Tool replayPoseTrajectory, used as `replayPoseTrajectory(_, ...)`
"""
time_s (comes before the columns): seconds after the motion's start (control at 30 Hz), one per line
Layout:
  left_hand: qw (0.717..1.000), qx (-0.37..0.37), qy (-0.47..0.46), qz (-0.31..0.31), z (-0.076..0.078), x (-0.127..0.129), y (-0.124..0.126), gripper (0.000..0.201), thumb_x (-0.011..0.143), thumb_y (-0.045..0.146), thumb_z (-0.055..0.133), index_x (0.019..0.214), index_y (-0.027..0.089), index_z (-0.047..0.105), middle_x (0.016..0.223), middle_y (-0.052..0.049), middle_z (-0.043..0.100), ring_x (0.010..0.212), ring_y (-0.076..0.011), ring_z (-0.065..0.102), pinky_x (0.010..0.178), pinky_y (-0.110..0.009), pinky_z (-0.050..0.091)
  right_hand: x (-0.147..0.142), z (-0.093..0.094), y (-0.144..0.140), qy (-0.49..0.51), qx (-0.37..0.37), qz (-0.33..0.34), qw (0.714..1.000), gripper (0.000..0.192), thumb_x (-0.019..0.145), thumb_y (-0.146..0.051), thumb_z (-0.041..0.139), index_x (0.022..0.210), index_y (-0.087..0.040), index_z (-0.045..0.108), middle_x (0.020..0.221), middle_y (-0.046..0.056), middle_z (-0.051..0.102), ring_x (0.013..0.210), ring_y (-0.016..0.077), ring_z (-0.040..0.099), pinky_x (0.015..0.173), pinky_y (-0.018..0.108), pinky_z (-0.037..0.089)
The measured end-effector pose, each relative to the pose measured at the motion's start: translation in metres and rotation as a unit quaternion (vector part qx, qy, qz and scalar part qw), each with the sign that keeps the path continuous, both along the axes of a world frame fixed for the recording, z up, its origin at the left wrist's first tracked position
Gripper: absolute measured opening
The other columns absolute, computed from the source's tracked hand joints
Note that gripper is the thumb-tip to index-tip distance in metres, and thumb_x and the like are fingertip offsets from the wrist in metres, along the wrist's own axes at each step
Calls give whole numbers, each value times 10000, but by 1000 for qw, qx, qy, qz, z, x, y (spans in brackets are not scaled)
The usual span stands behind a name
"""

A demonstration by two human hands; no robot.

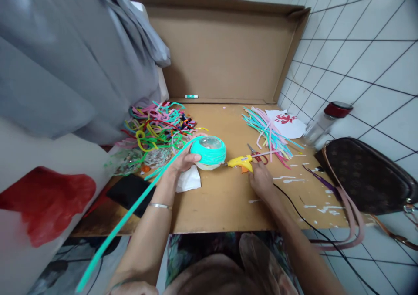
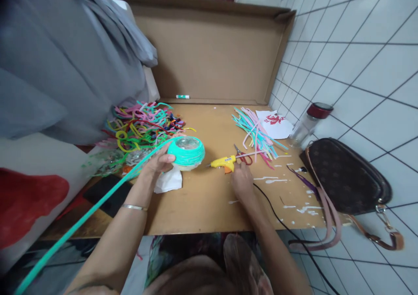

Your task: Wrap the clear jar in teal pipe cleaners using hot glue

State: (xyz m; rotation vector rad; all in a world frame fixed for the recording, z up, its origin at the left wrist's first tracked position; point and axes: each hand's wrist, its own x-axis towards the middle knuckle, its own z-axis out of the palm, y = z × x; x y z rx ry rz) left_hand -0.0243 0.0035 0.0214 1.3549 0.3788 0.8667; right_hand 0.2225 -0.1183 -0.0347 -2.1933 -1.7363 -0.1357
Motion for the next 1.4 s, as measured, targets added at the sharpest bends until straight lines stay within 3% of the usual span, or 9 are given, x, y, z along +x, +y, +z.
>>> replayPoseTrajectory(0.2,999,-29,-29,11,-3,5,4,812,535,470,746,1261,174,534,1135,-128,702,1137,-364,638,939,-480,550,5,20,-20,-25,131,-79,988,412,929,-185,341,1270,-55,533,1013,201,579,957,308,531,828,432,460)
replayPoseTrajectory(0.33,998,-51,-48,0,-8,11,7,851,522,529,747,1262,166,533,1129,-140,715,1159,-381,633,928,-499,562,17,29,-14,-10,184,-110,977,433,905,-210,383,1311,-103,491,1068,183,550,1031,314,512,884,446,440)
replayPoseTrajectory(0.63,992,-106,-62,26,-17,14,3,843,542,595,761,1238,158,570,1178,-154,711,1225,-393,593,1015,-521,511,16,7,24,-1,92,-143,985,408,878,-138,365,1225,-10,538,1033,224,572,964,309,545,841,408,437)
replayPoseTrajectory(0.93,988,-140,-54,40,-12,20,-1,777,591,561,763,1224,150,576,1175,-146,718,1257,-386,571,1048,-525,492,19,-2,19,-28,70,-150,986,315,867,-202,463,1088,-52,629,970,189,598,884,284,546,767,395,443)
replayPoseTrajectory(1.0,984,-156,-67,50,-13,20,-1,760,590,541,774,1212,150,581,1163,-142,724,1253,-384,576,1044,-519,498,11,7,16,-27,97,-134,986,337,881,-247,482,1124,-67,632,1000,189,600,934,301,547,786,418,442)
replayPoseTrajectory(1.07,979,-177,-85,59,-15,20,0,761,583,525,789,1210,147,581,1156,-141,728,1241,-382,586,1040,-515,502,-4,20,15,20,187,-67,980,323,905,-254,463,1140,-131,648,1010,151,613,961,284,557,818,426,449)
replayPoseTrajectory(1.17,971,-199,-113,64,-14,21,0,771,579,507,806,1218,143,577,1148,-142,732,1223,-380,600,1038,-513,501,-32,40,18,175,305,69,934,294,927,-266,447,1106,-208,672,963,84,634,926,223,600,814,381,493)
replayPoseTrajectory(1.27,966,-212,-136,62,-13,21,-1,741,605,476,804,1227,145,574,1151,-138,731,1221,-373,603,1044,-509,495,-60,54,25,280,323,118,896,295,935,-252,452,1130,-220,671,1021,77,666,970,200,632,854,367,512)
replayPoseTrajectory(1.4,963,-221,-142,59,-14,22,-1,678,652,454,778,1222,147,578,1153,-134,730,1201,-356,620,1034,-493,501,-81,55,31,320,310,156,882,309,936,-235,454,1166,-249,661,1083,61,685,1039,194,638,923,377,508)
